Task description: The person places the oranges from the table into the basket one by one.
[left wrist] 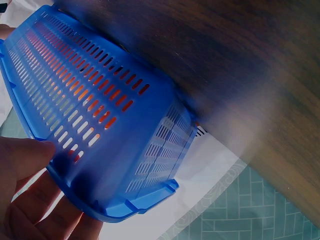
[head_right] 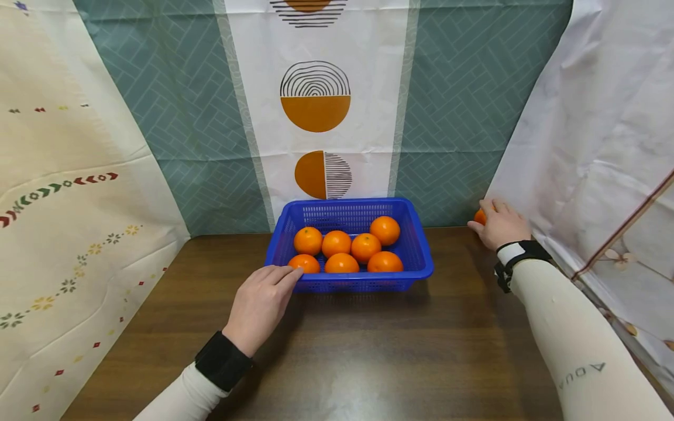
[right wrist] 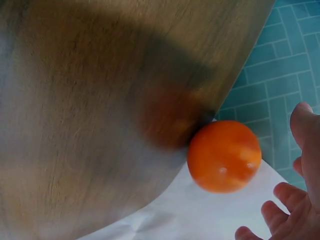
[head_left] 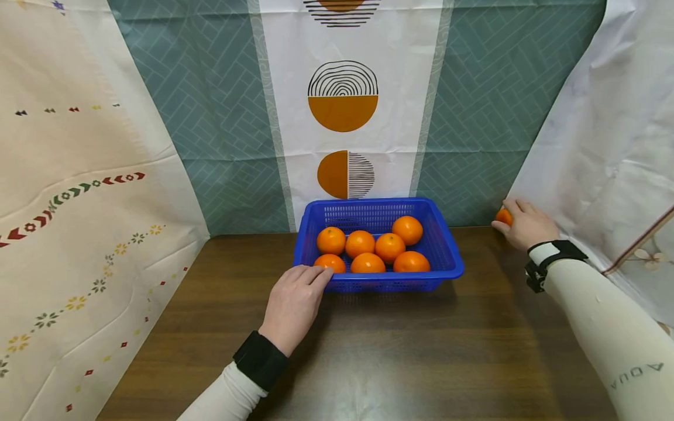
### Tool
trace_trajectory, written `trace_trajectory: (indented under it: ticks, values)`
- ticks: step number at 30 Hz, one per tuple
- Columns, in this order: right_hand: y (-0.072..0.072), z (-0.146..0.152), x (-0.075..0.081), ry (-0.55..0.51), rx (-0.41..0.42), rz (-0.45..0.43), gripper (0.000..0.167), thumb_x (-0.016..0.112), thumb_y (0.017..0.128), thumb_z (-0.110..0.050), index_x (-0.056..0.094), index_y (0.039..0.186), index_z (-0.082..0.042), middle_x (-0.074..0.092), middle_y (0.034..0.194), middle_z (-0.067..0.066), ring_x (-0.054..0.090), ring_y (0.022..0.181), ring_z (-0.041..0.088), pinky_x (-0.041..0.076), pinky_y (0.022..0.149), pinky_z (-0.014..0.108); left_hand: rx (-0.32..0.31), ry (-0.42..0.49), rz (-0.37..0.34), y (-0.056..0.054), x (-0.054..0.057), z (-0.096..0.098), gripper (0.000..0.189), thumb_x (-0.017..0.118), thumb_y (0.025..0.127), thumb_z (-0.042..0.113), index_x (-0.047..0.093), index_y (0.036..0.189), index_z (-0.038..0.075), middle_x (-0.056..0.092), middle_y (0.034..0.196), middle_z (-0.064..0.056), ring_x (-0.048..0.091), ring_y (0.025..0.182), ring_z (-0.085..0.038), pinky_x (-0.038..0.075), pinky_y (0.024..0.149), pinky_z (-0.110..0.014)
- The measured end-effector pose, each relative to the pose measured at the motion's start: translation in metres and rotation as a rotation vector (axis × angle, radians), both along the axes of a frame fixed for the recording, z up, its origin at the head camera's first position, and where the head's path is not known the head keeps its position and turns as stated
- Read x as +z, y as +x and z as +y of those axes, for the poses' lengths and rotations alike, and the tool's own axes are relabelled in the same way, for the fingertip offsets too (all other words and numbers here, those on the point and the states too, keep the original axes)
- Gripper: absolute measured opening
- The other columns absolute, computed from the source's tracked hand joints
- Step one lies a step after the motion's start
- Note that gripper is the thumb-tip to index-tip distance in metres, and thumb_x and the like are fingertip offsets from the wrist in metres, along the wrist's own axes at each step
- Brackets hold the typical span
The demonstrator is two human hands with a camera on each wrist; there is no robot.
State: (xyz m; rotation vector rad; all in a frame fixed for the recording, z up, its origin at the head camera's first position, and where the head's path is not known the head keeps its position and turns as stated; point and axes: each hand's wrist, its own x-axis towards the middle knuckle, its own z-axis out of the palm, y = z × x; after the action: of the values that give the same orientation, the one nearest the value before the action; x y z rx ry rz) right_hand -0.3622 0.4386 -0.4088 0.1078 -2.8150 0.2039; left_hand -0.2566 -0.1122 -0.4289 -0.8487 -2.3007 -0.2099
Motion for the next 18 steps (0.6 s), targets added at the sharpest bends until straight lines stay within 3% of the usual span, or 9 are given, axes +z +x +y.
trace_trajectory:
  ticks: [18]
  values:
    - [-0.015,0.017,-0.013,-0.008,-0.037,-0.04,0.076,0.071,0.108,-0.037,0.038,0.161,0.007,0.036,0.162,0.041,0.036,0.145,0.063,0.034,0.116,0.078,0.004,0.002,-0.008,-0.002,-0.001,0.0,0.042,0.091,0.091,0.005,0.08,0.132,0.008,0.08,0.119,-0.008,0.074,0.105,-0.027,0.061,0.103,-0.044]
